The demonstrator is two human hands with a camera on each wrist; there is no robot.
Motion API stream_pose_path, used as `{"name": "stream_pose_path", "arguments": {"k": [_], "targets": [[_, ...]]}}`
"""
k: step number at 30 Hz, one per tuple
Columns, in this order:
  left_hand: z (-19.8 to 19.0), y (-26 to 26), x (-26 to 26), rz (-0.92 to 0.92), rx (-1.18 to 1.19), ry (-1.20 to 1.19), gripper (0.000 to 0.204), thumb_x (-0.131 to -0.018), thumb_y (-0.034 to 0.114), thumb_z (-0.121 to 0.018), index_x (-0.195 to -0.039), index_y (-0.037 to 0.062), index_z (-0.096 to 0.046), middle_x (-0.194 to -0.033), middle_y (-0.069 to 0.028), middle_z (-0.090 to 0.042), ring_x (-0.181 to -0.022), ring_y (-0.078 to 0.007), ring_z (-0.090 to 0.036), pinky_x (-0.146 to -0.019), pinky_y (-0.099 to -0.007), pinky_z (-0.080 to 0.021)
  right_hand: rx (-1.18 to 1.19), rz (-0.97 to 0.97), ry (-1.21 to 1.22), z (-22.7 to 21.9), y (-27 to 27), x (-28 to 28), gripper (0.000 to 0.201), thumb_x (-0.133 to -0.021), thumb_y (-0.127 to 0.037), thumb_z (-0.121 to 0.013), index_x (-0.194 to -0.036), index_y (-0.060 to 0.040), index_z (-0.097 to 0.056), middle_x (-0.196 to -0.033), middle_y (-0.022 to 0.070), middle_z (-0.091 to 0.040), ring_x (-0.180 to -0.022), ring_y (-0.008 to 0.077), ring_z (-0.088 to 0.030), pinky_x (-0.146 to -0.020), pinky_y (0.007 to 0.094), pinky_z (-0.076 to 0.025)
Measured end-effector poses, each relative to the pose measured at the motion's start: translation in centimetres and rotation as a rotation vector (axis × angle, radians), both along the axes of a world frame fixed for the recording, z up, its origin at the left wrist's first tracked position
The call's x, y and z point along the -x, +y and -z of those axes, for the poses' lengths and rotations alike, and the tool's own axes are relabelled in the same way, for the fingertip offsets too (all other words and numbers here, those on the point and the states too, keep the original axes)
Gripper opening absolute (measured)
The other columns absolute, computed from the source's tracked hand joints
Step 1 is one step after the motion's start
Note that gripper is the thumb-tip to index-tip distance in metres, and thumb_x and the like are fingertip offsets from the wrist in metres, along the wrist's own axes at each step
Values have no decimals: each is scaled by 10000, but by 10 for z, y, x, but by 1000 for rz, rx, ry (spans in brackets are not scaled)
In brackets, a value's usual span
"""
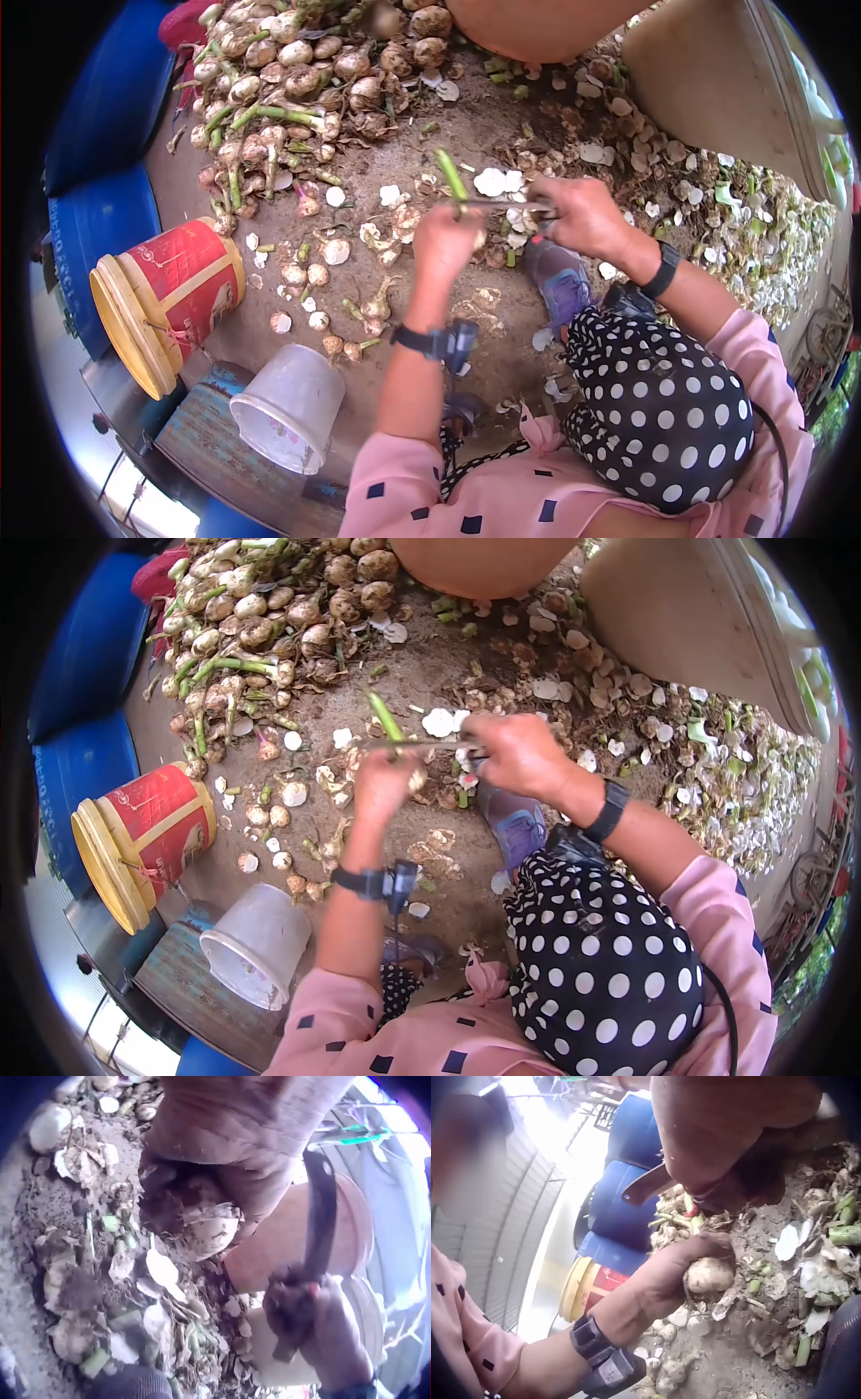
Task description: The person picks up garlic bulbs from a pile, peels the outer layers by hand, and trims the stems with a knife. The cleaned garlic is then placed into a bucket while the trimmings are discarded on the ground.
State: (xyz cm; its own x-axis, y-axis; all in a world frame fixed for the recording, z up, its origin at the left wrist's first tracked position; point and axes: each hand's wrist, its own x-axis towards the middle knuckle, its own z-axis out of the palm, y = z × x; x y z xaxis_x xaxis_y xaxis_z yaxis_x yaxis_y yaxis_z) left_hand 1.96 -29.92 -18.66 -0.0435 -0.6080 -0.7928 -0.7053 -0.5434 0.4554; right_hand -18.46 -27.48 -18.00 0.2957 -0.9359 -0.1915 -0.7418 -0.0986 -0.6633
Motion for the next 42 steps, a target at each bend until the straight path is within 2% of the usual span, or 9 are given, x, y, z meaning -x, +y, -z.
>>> {"name": "stream_pose_path", "arguments": {"k": [6,14,17,21,23,29,33,38,42], "targets": [[-17,41,8,382,645,-237,269,-809,278,-668,-983,75,-697,-868,-84,-615,-665,-208,-605,-607,-375,-528,-209,-83,318,23,-17,27,310,-700,-232,-746,-942,-69,-641,-776,142,-670,-759,306,-660,-658,387,-530],[-23,23,20,509,805,-355,463,-666,82,-764,-1110,43,-641,-1040,-127,-583,-955,-264,-592,-774,-378,-534,-414,78,-507,-25,-22,-12,292,-782,-113,-705,-1042,5,-645,-852,74,-686,-695,99,-601,-673,247,-495],[-14,21,7,-645,335,527,705,-737,16,-712,-1364,10,-388,-1162,-153,-587,-1058,-247,-586,-956,-364,-474,-449,295,-848,-18,-20,-7,296,-740,-29,-684,-1031,0,-641,-932,77,-681,-712,109,-607,-668,253,-507],[-16,37,15,-1117,-22,1447,533,-779,-26,-664,-1268,-21,-451,-1116,-134,-591,-985,-218,-608,-747,-289,-540,-255,100,-727,-18,-8,-16,339,-668,6,-691,-1000,-28,-639,-938,96,-679,-725,185,-641,-659,298,-525],[-10,41,11,-1130,88,1312,438,-795,-47,-622,-1218,-29,-511,-1094,-141,-605,-961,-222,-612,-771,-312,-533,-13,-78,-413,-17,-6,-12,368,-615,-21,-701,-972,-86,-640,-837,112,-676,-720,286,-654,-634,361,-527],[-2,55,-14,302,1124,0,293,-565,-125,-531,-764,13,-697,-768,-84,-653,-780,-248,-620,-665,-290,-496,271,-96,-158,-34,-11,-19,281,-581,-47,-654,-842,-100,-566,-713,70,-615,-679,310,-629,-561,417,-503],[1,63,-12,246,1030,134,260,-626,-125,-534,-802,-9,-688,-798,-79,-640,-652,-205,-572,-558,-273,-442,316,-157,-67,-35,-9,-25,252,-582,-85,-667,-778,-89,-508,-689,63,-578,-648,294,-623,-533,413,-498],[-6,74,-5,-745,207,1013,238,-833,37,-503,-1027,-72,-589,-853,-68,-597,-535,-101,-399,-477,-239,-317,350,-168,-16,-35,-5,-30,268,-576,-106,-689,-773,-87,-507,-688,70,-567,-653,293,-620,-537,404,-500],[10,88,-23,-140,515,659,319,-894,143,-458,-1137,-50,-535,-896,-86,-614,-606,-147,-507,-520,-242,-402,353,-135,34,-25,-5,-24,288,-595,-110,-706,-816,-91,-522,-691,71,-568,-657,291,-621,-547,399,-501]]}}
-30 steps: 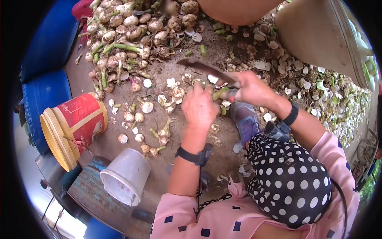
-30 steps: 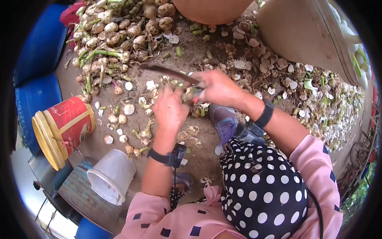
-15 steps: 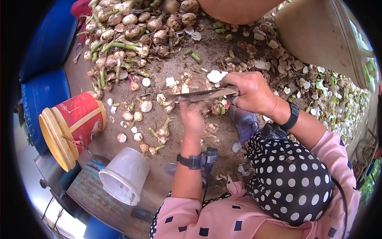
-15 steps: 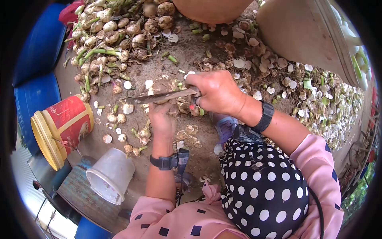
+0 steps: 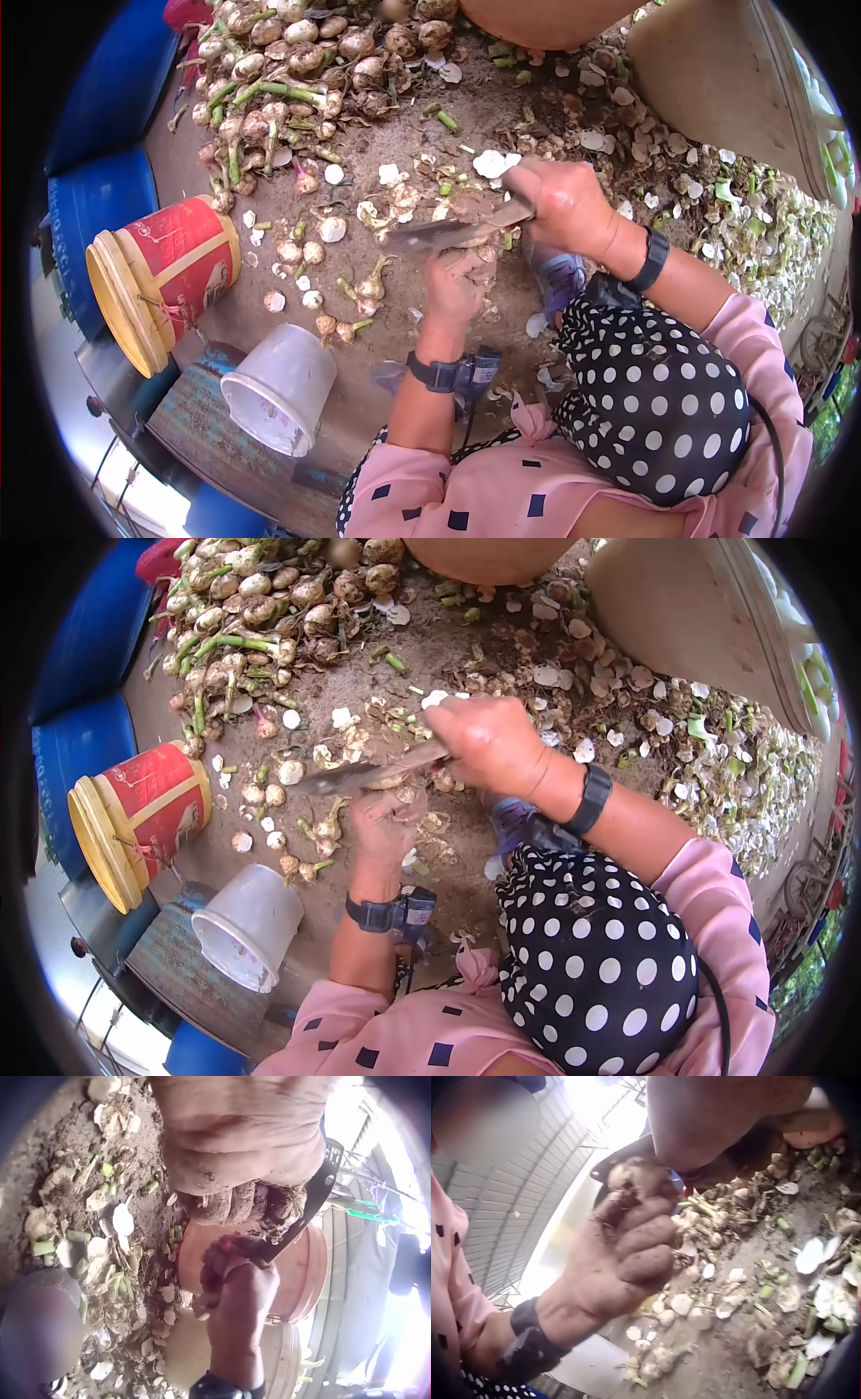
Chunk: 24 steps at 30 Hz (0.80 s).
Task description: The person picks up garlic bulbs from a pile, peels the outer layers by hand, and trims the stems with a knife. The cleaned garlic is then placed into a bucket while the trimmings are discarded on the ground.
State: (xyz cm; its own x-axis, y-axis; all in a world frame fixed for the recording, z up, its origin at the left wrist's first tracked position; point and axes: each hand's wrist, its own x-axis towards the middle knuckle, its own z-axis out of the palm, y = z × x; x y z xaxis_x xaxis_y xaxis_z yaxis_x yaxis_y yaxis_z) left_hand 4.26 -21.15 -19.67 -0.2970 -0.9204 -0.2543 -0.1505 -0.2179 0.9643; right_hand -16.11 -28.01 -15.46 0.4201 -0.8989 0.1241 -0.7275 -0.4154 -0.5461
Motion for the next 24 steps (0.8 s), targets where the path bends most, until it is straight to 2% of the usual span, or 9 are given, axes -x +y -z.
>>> {"name": "stream_pose_path", "arguments": {"k": [2,3,4,6,10,12,15,18,24], "targets": [[-32,0,10,-664,-542,868,336,-788,-46,-597,-1118,-9,-547,-1014,-143,-629,-902,-248,-641,-755,-382,-553,-168,79,60,41,-2,25,290,-643,-123,-721,-872,-80,-548,-740,100,-622,-710,312,-638,-603,420,-509],[-41,8,5,-539,-308,922,440,-798,-21,-611,-1217,9,-478,-1106,-131,-609,-982,-216,-620,-822,-360,-546,-429,219,155,61,-10,53,294,-671,-157,-719,-909,-52,-582,-804,157,-652,-776,349,-643,-669,448,-505],[-48,8,-9,-480,-340,863,457,-792,26,-647,-1223,13,-495,-1143,-123,-604,-1008,-209,-615,-869,-347,-522,-388,361,228,59,-8,70,319,-689,-152,-687,-975,-33,-610,-843,196,-651,-815,379,-635,-713,461,-496],[-29,9,-53,-345,39,-115,536,-767,100,-677,-1258,0,-484,-1149,-120,-608,-1035,-238,-611,-887,-364,-507,-457,476,41,47,-7,71,373,-680,-77,-598,-1050,-28,-612,-849,232,-640,-843,413,-615,-748,480,-486],[-17,-26,-154,-306,-156,-291,672,-690,103,-710,-1305,1,-456,-1181,-149,-597,-1088,-287,-582,-930,-407,-463,-334,381,38,71,-5,72,368,-681,-73,-585,-1046,-36,-616,-830,236,-635,-828,415,-611,-743,474,-485],[-43,-50,-173,364,-83,-1281,748,-644,93,-720,-1337,42,-442,-1217,-191,-570,-1124,-337,-541,-971,-436,-414,-368,389,80,76,-12,65,364,-683,-74,-583,-1044,-40,-617,-825,233,-635,-819,414,-611,-737,470,-487],[-60,-111,-165,249,333,-1213,627,-754,121,-657,-1350,150,-466,-1253,-202,-545,-1138,-373,-520,-986,-409,-405,-471,344,112,62,-20,48,375,-667,-28,-578,-1041,-4,-605,-860,263,-620,-861,433,-595,-766,462,-478],[-44,-193,-131,159,313,-1010,432,-848,83,-524,-1279,118,-528,-1302,-156,-537,-1158,-335,-540,-960,-415,-443,-412,261,47,73,-22,41,320,-663,-51,-586,-982,-51,-604,-744,220,-613,-760,413,-604,-679,485,-476],[38,-248,-98,344,635,-1615,369,-802,71,-587,-1167,64,-531,-1100,-134,-507,-830,-276,-655,-652,-370,-563,-497,273,90,63,-13,51,374,-634,-26,-588,-1006,-50,-607,-723,215,-602,-738,412,-601,-660,474,-478]]}}
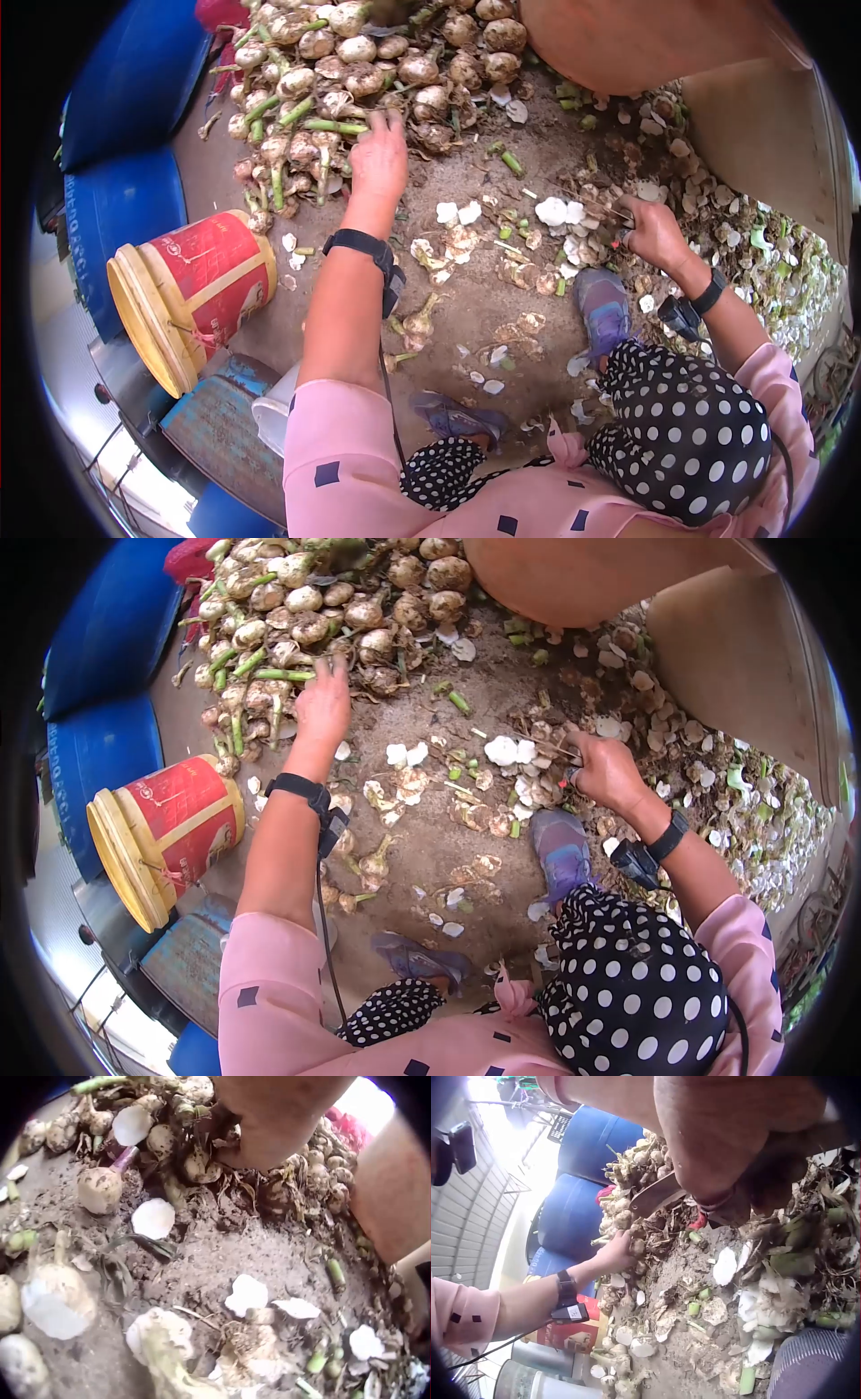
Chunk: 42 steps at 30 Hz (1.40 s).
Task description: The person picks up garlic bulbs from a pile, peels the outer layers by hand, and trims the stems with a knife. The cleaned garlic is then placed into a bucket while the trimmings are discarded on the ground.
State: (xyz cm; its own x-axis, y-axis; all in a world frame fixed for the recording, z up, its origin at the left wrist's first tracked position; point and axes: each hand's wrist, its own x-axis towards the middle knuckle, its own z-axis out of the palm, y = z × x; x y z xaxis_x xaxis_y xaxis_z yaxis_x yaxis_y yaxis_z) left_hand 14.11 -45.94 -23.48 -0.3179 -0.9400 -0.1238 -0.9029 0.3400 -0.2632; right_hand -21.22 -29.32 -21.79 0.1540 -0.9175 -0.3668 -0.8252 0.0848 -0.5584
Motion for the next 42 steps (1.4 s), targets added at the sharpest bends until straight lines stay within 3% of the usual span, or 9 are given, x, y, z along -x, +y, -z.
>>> {"name": "stream_pose_path", "arguments": {"k": [8,11,12,13,19,33,36,37,42], "targets": [[-10,67,17,-127,-286,15,356,-834,110,-619,-1149,10,-488,-1130,-174,-506,-713,-264,-659,-562,-361,-565,-82,15,-134,-8,9,-11,406,-627,-50,-618,-1033,-52,-609,-721,203,-614,-715,391,-619,-666,459,-490],[-25,122,38,-390,-470,475,645,-795,221,-701,-1295,-38,-387,-983,-227,-617,-675,-298,-653,-620,-402,-556,46,-73,-195,-20,14,-23,351,-632,-63,-632,-982,-80,-621,-694,152,-627,-661,353,-634,-626,444,-502],[-1,150,33,-199,-200,679,716,-788,185,-721,-1348,-50,-341,-931,-208,-647,-605,-236,-634,-608,-374,-555,110,-112,-190,-21,17,-27,315,-639,-69,-631,-953,-101,-622,-679,120,-632,-637,336,-637,-601,426,-511],[-69,153,77,-878,-695,1007,690,-773,131,-743,-1331,-49,-378,-933,-180,-658,-557,-174,-613,-518,-326,-538,149,-172,-181,-29,19,-33,284,-639,-78,-636,-921,-100,-610,-688,112,-634,-641,328,-639,-592,419,-512],[-74,228,100,-787,-876,1619,576,-823,201,-736,-1261,-25,-437,-732,-56,-596,-477,-88,-485,-400,-229,-395,279,-350,-170,-59,23,-49,224,-630,-112,-656,-823,-93,-542,-709,81,-614,-659,299,-638,-565,408,-509],[-101,236,89,-904,-993,1763,351,-824,200,-733,-1038,-3,-542,-806,-42,-607,-573,-98,-553,-496,-212,-461,370,-277,-28,-19,15,-28,249,-631,-129,-718,-820,-83,-564,-716,82,-622,-667,280,-644,-555,388,-508],[-99,240,81,-641,-677,1801,285,-793,160,-727,-995,17,-585,-867,-46,-629,-752,-157,-620,-698,-259,-526,136,35,-69,-24,7,-3,221,-696,-3,-663,-907,-57,-621,-815,94,-688,-745,206,-689,-672,302,-558],[-96,233,81,-424,-599,1648,249,-773,173,-732,-941,35,-611,-893,-52,-636,-816,-182,-622,-759,-282,-515,-1,86,-391,-31,7,-13,235,-679,2,-671,-905,-42,-625,-826,104,-691,-752,227,-689,-717,314,-556],[-104,228,90,-132,-443,1224,172,-731,222,-729,-737,65,-661,-829,-79,-651,-815,-266,-616,-757,-356,-502,-24,-205,-375,-51,8,-49,313,-632,-97,-670,-944,-78,-645,-773,179,-649,-750,376,-635,-683,444,-499]]}}
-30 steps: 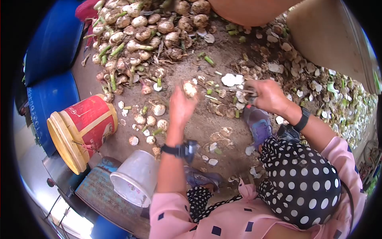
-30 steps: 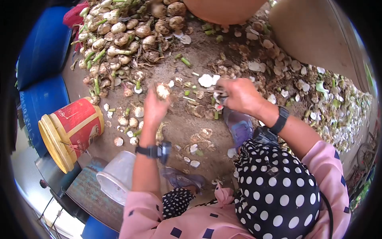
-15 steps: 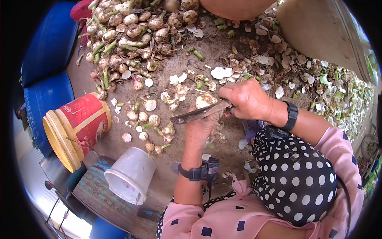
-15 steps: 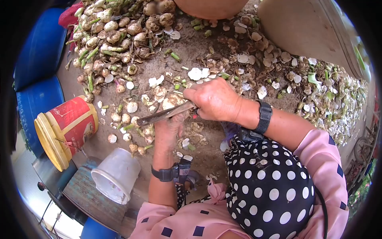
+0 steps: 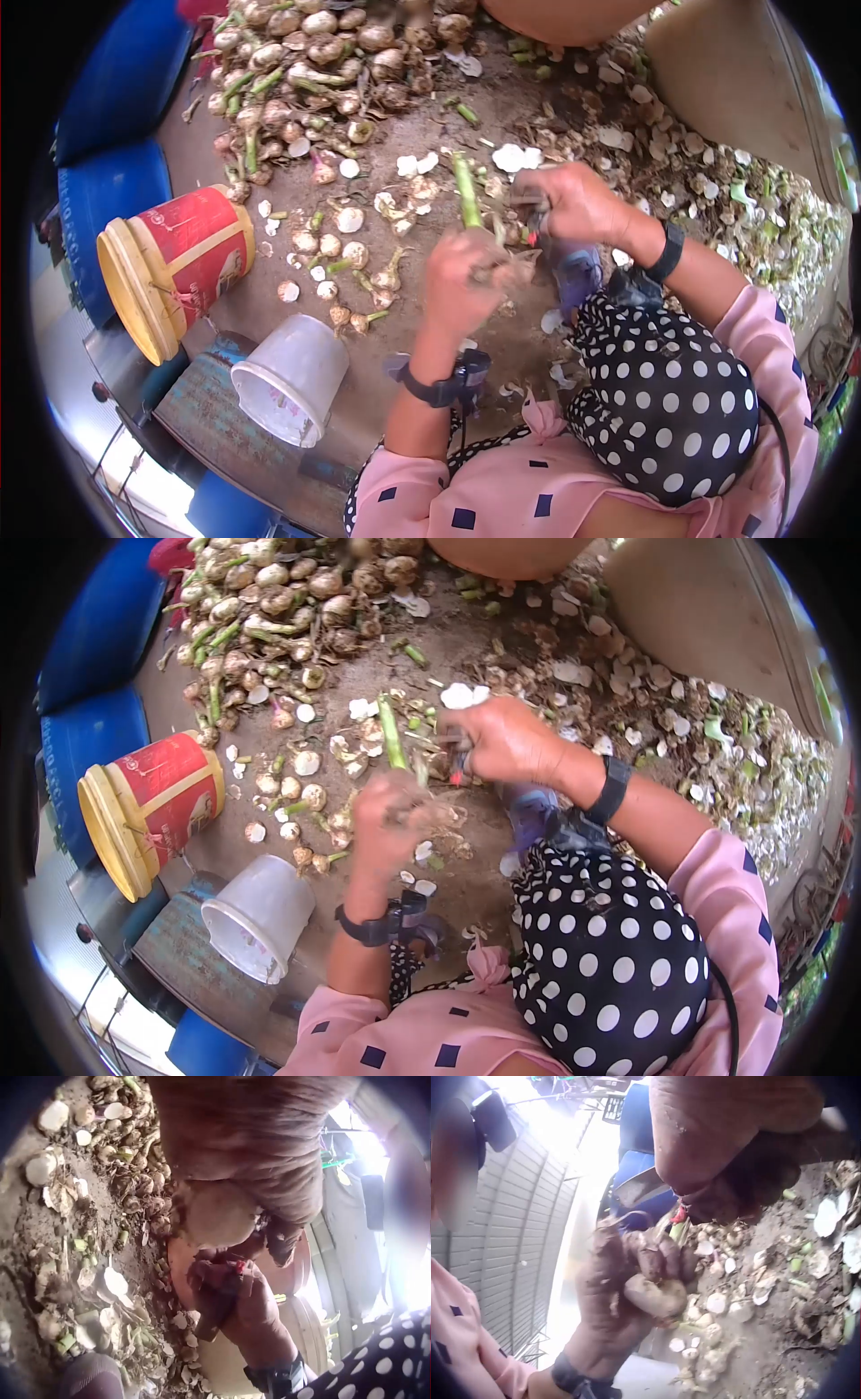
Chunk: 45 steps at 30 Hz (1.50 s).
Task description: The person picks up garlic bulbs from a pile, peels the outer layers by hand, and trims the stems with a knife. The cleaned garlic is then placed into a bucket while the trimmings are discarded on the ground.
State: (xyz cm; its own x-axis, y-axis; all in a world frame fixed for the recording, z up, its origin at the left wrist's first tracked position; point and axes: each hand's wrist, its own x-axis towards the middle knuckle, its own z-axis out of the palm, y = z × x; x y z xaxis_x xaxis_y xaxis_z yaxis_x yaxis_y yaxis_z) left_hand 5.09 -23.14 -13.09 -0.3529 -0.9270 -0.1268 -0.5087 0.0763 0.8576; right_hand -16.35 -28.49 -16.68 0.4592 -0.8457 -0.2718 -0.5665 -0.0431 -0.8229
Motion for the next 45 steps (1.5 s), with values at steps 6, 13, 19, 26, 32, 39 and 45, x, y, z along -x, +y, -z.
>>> {"name": "stream_pose_path", "arguments": {"k": [6,13,19,26,32,39,45], "targets": [[-4,-15,-107,223,-28,-671,194,-737,262,-721,-833,94,-714,-965,-101,-671,-981,-335,-590,-822,-445,-500,-153,-18,135,59,14,23,326,-645,-83,-631,-968,-86,-669,-786,206,-641,-777,382,-625,-698,452,-489],[67,-118,-130,-302,-2,-695,445,-820,223,-660,-1256,184,-577,-1348,-179,-481,-1176,-328,-524,-964,-451,-447,-242,23,169,55,3,10,316,-602,9,-588,-910,-37,-641,-788,181,-648,-785,344,-641,-732,379,-489],[146,-173,-114,-434,-128,-398,441,-875,157,-610,-1304,113,-522,-1277,-133,-552,-1125,-263,-573,-906,-395,-489,-304,70,220,56,5,21,299,-638,-26,-612,-935,-40,-646,-808,203,-646,-785,352,-636,-727,391,-491],[80,-107,-98,-875,-607,986,242,-979,147,-417,-1191,69,-504,-1143,-182,-612,-892,-232,-643,-642,-283,-563,-341,154,-6,49,3,14,240,-661,-22,-651,-899,-44,-634,-776,131,-653,-747,249,-642,-718,340,-490],[31,-50,-75,-890,-605,1198,227,-950,161,-500,-1165,89,-515,-1055,-151,-638,-683,-180,-617,-586,-251,-536,-227,173,-108,40,9,2,265,-650,-27,-665,-912,-49,-634,-738,107,-641,-705,234,-623,-707,333,-487],[9,-11,-6,-555,-616,374,308,-804,148,-725,-1076,21,-655,-790,11,-600,-610,-76,-506,-522,-213,-387,237,-59,43,-26,0,-26,358,-661,-84,-642,-1017,-111,-627,-750,136,-655,-707,340,-637,-626,446,-509],[17,-5,-15,-416,-346,152,441,-713,162,-776,-1089,-21,-637,-926,-139,-661,-859,-239,-641,-751,-321,-512,184,-188,349,29,-19,14,280,-723,-69,-635,-1002,-83,-641,-810,114,-673,-669,270,-651,-606,367,-516]]}}
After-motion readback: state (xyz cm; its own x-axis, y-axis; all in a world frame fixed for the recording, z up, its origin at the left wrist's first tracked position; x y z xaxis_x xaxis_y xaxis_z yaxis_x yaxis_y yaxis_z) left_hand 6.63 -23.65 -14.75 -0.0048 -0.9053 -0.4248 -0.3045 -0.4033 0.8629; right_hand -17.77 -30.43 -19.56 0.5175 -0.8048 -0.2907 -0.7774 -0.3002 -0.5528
